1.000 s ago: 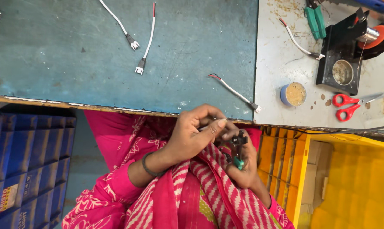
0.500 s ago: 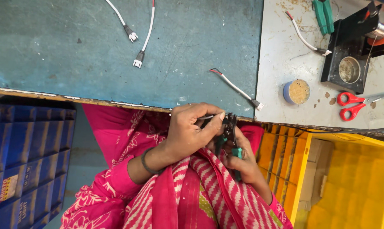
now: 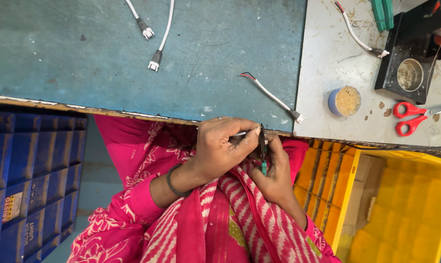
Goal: The person solders wires to an LED panel using a soldering iron and then strips the ends of several white wires with pliers. The person handles the LED panel, soldering iron, pliers, and wires throughout the process.
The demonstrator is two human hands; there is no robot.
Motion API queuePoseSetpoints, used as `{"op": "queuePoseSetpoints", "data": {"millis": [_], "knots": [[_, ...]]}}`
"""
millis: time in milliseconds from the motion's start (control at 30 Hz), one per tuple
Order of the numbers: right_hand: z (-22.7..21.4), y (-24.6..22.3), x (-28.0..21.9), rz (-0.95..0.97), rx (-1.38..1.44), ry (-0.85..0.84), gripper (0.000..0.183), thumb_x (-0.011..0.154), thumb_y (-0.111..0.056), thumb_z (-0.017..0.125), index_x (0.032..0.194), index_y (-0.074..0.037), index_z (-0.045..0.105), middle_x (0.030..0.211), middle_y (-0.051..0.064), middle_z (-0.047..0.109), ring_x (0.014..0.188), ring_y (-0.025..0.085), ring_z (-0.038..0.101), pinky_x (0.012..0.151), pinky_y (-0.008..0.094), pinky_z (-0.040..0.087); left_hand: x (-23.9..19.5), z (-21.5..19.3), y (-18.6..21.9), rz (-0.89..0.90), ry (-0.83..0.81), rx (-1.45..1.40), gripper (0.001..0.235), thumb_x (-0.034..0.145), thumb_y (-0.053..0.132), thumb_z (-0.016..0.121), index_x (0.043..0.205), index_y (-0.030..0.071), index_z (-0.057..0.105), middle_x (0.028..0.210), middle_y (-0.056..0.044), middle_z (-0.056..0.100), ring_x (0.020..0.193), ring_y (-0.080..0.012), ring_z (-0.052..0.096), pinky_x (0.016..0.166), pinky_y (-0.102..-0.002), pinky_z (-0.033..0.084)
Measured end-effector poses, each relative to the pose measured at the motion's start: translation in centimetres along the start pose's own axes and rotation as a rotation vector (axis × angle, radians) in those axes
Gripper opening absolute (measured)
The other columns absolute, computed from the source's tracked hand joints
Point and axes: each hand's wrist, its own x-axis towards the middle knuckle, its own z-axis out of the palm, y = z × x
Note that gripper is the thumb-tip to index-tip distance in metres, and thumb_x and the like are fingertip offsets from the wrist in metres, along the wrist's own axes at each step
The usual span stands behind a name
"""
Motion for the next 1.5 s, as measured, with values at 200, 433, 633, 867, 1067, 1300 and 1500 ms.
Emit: {"op": "queuePoseSetpoints", "data": {"millis": [200,433,633,867,1067,1300,1500], "knots": [[-0.1,-0.2,0.1,-0.086,-0.155,0.040,0.054,0.072,0.005,0.058,0.125,-0.002,0.053,0.087,0.000,0.058,0.076,0.007,0.053,0.071,0.022,0.046,-0.4,0.5,-0.8,-0.041,-0.021,-0.048,0.009,0.094,0.010,0.076,0.096,0.002,0.073,0.079,-0.008,0.073,0.068,-0.0164,0.072,0.062,-0.029,0.053],[-0.1,0.3,0.3,-0.046,-0.034,0.026,0.046,0.073,0.006,0.056,0.118,-0.003,0.054,0.086,-0.004,0.054,0.074,0.004,0.046,0.067,0.020,0.039,0.0,0.8,-0.5,-0.132,-0.047,-0.090,0.008,0.096,0.010,0.074,0.097,0.002,0.074,0.076,-0.006,0.074,0.064,-0.0129,0.072,0.059,-0.027,0.053],[-0.4,2.0,-0.4,-0.039,0.060,0.090,0.040,0.074,0.006,0.059,0.113,-0.004,0.058,0.084,-0.004,0.051,0.076,0.005,0.047,0.070,0.020,0.040,-0.2,1.2,-0.7,-0.052,-0.064,-0.081,0.008,0.096,0.009,0.074,0.098,0.001,0.074,0.080,-0.008,0.074,0.067,-0.0147,0.073,0.061,-0.028,0.053],[-2.6,1.6,-2.2,-0.310,0.045,0.206,0.042,0.075,0.002,0.064,0.115,-0.006,0.056,0.095,-0.001,0.057,0.083,0.007,0.053,0.078,0.021,0.045,0.6,-0.5,1.2,0.075,-0.156,-0.108,0.010,0.094,0.004,0.076,0.101,-0.001,0.076,0.084,-0.009,0.077,0.070,-0.0131,0.073,0.062,-0.026,0.055],[-11.3,-2.7,-1.5,-0.480,0.807,0.353,0.037,0.080,-0.003,0.055,0.116,-0.010,0.055,0.093,0.003,0.053,0.073,0.010,0.046,0.071,0.024,0.040,1.2,-2.9,2.6,-0.231,0.022,-0.087,0.005,0.098,0.004,0.073,0.098,0.000,0.075,0.086,-0.003,0.074,0.074,-0.0041,0.064,0.064,-0.023,0.052],[-9.5,2.0,-0.5,-0.252,1.025,0.260,0.044,0.070,-0.001,0.051,0.113,-0.009,0.050,0.091,0.005,0.047,0.076,0.014,0.040,0.078,0.030,0.038,-1.2,0.2,-2.6,-0.427,-0.086,-0.330,0.013,0.101,0.010,0.071,0.099,-0.002,0.073,0.081,0.003,0.070,0.072,0.0019,0.056,0.061,-0.018,0.044],[-8.4,2.0,0.0,-0.185,1.034,0.247,0.054,0.064,-0.002,0.050,0.117,-0.009,0.048,0.095,0.008,0.047,0.079,0.016,0.041,0.084,0.034,0.038,0.1,0.9,-2.0,-0.471,-0.101,-0.349,0.013,0.100,0.010,0.071,0.098,-0.002,0.072,0.083,0.003,0.071,0.074,0.0011,0.058,0.062,-0.018,0.045]]}}
